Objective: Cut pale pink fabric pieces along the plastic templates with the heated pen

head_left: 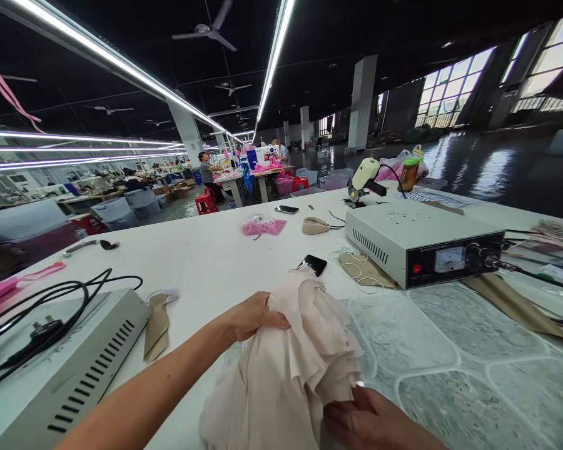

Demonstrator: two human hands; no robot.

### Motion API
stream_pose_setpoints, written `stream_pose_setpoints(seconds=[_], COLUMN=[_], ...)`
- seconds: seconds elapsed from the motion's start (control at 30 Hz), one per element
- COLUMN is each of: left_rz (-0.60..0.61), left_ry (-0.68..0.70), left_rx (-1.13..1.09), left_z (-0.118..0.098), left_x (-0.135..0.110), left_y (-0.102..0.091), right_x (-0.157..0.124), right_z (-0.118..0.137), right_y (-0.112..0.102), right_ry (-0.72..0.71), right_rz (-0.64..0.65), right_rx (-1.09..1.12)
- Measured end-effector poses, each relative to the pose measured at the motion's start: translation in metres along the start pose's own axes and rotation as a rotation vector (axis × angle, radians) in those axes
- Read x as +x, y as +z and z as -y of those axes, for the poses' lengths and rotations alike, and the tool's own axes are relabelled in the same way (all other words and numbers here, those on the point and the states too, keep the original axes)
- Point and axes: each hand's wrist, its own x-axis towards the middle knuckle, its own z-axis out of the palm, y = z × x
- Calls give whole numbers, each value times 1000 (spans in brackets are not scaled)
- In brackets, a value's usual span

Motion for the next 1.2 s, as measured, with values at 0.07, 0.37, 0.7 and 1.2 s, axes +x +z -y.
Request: stream_pose_setpoints(seconds=[0.07,0.37,0.7,1.2], left_rz=[4,-37,105,-135], left_ry=[-8,-53,-165,-67], left_rx=[38,489,357,-292], left_z=[1,3,10,55], left_x=[4,39,60,53], left_y=[7,22,16,39], right_x=[10,25,32,45], right_z=[5,37,46,158], right_y=[11,17,4,-55], right_ry=[-63,-124,-103,-168], right_rz=[117,-171,-228,-224], right_rx=[16,101,-76,-897])
